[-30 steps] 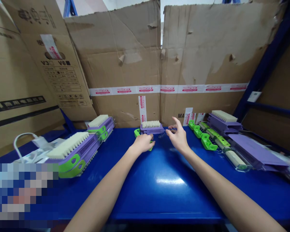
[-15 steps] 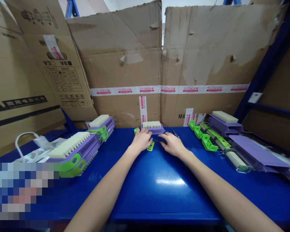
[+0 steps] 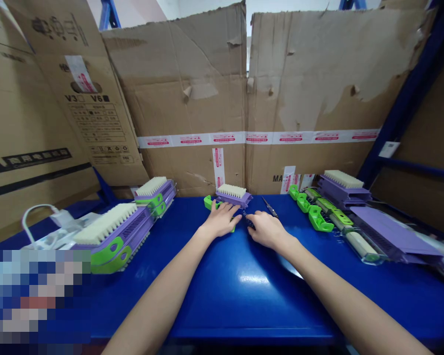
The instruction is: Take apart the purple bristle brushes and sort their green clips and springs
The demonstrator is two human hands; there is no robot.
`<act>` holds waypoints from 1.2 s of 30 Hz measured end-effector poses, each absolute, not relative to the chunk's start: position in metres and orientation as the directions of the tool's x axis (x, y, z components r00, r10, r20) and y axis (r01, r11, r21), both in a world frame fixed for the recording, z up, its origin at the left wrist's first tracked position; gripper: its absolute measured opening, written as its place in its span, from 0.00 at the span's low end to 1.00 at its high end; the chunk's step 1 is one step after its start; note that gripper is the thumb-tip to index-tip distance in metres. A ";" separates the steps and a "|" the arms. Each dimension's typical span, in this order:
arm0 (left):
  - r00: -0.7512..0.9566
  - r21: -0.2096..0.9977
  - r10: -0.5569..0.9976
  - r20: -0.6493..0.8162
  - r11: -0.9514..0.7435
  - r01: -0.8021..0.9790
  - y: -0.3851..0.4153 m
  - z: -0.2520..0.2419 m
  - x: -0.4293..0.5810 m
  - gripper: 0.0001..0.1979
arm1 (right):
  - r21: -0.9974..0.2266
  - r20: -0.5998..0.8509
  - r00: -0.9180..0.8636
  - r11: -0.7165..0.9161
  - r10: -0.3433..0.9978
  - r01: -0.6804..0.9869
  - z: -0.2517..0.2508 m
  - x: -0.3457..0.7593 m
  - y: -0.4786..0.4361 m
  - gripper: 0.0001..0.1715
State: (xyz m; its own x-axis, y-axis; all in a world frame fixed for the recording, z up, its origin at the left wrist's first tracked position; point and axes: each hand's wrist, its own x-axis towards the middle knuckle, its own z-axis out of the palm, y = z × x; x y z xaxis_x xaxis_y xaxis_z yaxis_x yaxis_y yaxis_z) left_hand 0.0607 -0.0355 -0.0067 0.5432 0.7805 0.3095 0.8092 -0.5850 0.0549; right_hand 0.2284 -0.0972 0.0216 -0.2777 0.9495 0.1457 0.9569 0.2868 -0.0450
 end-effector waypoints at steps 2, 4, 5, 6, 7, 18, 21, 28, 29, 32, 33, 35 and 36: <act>0.571 0.079 0.776 0.267 -0.608 0.790 -0.037 -0.005 0.063 0.25 | -0.037 0.106 -0.280 0.285 0.954 0.958 0.025 0.227 -0.110 0.20; 0.590 0.102 0.776 0.224 -0.620 0.778 -0.038 -0.004 0.066 0.27 | -0.034 0.078 -0.300 0.303 0.951 0.952 0.025 0.228 -0.125 0.23; 0.592 0.108 0.779 0.208 -0.619 0.778 -0.039 -0.003 0.067 0.28 | -0.031 0.072 -0.310 0.312 0.948 0.949 0.025 0.229 -0.133 0.24; 0.591 0.109 0.782 0.198 -0.617 0.779 -0.040 -0.003 0.068 0.28 | -0.025 0.067 -0.315 0.318 0.947 0.948 0.024 0.231 -0.140 0.25; 0.591 0.105 0.783 0.195 -0.615 0.781 -0.041 -0.002 0.069 0.29 | -0.019 0.066 -0.316 0.318 0.946 0.948 0.023 0.234 -0.147 0.26; 0.574 0.044 0.795 0.197 -0.592 0.805 -0.040 -0.006 0.066 0.30 | -0.020 0.372 0.002 0.006 0.928 1.000 -0.033 0.340 -0.204 0.25; 0.569 0.041 0.801 0.186 -0.585 0.810 -0.040 -0.006 0.067 0.31 | -0.008 0.437 0.110 -0.119 0.893 0.993 -0.040 0.364 -0.213 0.25; 0.562 0.042 0.808 0.177 -0.576 0.816 -0.041 -0.005 0.066 0.32 | -0.029 0.366 0.286 -0.296 0.886 0.955 -0.029 0.373 -0.219 0.30; 0.561 0.040 0.808 0.178 -0.576 0.817 -0.041 -0.005 0.066 0.33 | -0.033 0.347 0.312 -0.320 0.885 0.947 -0.027 0.373 -0.221 0.31; 0.559 0.035 0.811 0.173 -0.572 0.819 -0.041 -0.005 0.067 0.33 | -0.043 0.317 0.356 -0.362 0.879 0.931 -0.023 0.374 -0.226 0.33; 0.559 0.032 0.811 0.170 -0.572 0.820 -0.040 -0.006 0.067 0.33 | -0.048 0.326 0.360 -0.365 0.874 0.930 -0.022 0.375 -0.228 0.33; 0.561 0.030 0.810 0.172 -0.573 0.819 -0.040 -0.006 0.067 0.33 | -0.054 0.375 0.368 -0.376 0.851 0.925 -0.016 0.377 -0.230 0.32; 0.561 0.031 0.808 0.178 -0.575 0.818 -0.040 -0.006 0.067 0.33 | -0.053 0.408 0.369 -0.382 0.835 0.923 -0.012 0.377 -0.230 0.31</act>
State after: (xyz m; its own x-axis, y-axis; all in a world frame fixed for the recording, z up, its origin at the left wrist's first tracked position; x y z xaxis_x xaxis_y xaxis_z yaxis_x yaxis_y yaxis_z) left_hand 0.0666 -0.0399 -0.0065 0.5614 0.8082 0.1779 0.8177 -0.5748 0.0313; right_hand 0.3773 -0.2295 -0.0121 0.3692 0.8348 0.4084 0.9226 -0.3821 -0.0530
